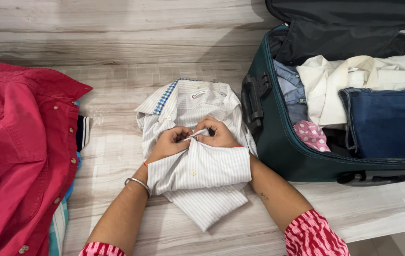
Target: The person picks up a white shirt and a blue shirt from a surface, buttons them by hand, and folds them before placing them into an open suitcase.
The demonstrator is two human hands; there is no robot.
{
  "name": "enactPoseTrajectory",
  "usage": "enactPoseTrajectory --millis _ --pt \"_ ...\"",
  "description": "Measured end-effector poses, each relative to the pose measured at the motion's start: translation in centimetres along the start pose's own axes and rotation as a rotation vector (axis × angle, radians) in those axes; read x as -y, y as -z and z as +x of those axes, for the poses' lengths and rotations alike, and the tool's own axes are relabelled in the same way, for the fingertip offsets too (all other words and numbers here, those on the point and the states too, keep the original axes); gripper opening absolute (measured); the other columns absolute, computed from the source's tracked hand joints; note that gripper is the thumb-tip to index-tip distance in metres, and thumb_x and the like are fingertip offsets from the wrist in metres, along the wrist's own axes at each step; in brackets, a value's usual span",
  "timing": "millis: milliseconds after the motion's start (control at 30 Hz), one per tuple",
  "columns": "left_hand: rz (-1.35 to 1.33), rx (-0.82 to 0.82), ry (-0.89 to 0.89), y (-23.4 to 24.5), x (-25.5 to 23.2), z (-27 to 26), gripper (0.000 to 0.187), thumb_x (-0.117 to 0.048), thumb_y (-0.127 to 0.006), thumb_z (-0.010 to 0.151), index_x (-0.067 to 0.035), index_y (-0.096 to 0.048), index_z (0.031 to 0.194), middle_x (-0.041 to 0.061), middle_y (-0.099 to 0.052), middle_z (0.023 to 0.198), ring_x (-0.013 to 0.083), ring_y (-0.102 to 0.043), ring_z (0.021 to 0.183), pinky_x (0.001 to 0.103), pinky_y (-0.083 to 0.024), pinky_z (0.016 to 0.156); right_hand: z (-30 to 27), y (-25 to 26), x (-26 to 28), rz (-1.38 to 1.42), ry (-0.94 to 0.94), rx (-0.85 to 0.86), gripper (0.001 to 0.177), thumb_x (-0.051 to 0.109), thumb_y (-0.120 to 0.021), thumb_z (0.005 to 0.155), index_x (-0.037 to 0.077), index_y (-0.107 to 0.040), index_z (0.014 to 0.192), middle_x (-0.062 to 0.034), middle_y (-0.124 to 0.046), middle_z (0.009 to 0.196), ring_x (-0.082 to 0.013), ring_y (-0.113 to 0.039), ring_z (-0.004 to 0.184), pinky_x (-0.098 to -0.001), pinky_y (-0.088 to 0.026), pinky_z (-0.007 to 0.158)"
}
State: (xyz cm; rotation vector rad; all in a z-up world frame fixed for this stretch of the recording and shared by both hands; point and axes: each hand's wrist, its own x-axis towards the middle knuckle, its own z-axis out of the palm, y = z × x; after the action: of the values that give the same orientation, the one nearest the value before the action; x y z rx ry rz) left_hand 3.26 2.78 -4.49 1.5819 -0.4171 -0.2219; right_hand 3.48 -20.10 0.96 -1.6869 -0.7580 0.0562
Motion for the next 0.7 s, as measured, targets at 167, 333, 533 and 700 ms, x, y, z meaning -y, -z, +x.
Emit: enactPoseTrajectory --millis 167,333,533,700 --pt "-0.01 -0.019 -0.046 -0.4 -0.2 -0.2 0.028 -0.006 -0.076 0.084 0.002 -0.071 0.11 0.0 -0.07 0.098 0.005 -0.064 0.09 0.022 -0.053 0.079 0.0 0.1 0.3 0.051 -0.004 0.055 0.013 0.0 -0.074 0.088 0.001 -0.072 0.1 -0.005 -0.065 0.106 -0.0136 -0.063 0.102 -0.0293 -0.048 0.094" --pt "-0.048 0.014 0.024 -0.2 -0.3 -0.1 0.026 -0.008 -0.077 0.085 0.005 -0.072 0.108 0.002 -0.072 0.094 0.0066 -0.065 0.08 0.023 -0.054 0.072 0.1 0.3 -0.2 0.087 0.003 0.124 0.011 0.003 -0.074 0.092 0.002 -0.072 0.103 -0.004 -0.066 0.104 -0.0129 -0.061 0.099 -0.0293 -0.047 0.092" --pt "-0.103 -0.014 0.056 -0.3 -1.2 -0.6 0.03 -0.013 -0.075 0.089 0.004 -0.071 0.114 0.001 -0.073 0.095 0.0042 -0.065 0.082 0.021 -0.053 0.072 -0.1 -0.1 -0.9 0.024 0.01 0.04 0.011 0.007 -0.071 0.094 0.003 -0.07 0.104 -0.0031 -0.062 0.11 -0.0135 -0.059 0.108 -0.0297 -0.045 0.099" --pt "0.07 -0.066 -0.031 -0.6 -1.6 -0.6 0.026 -0.013 -0.077 0.089 0.003 -0.075 0.109 0.001 -0.074 0.092 0.0047 -0.064 0.081 0.022 -0.053 0.072 -0.2 -0.1 -0.8 0.057 -0.013 0.064 0.01 0.008 -0.071 0.095 0.003 -0.07 0.104 -0.0035 -0.062 0.111 -0.014 -0.058 0.109 -0.0304 -0.044 0.101"
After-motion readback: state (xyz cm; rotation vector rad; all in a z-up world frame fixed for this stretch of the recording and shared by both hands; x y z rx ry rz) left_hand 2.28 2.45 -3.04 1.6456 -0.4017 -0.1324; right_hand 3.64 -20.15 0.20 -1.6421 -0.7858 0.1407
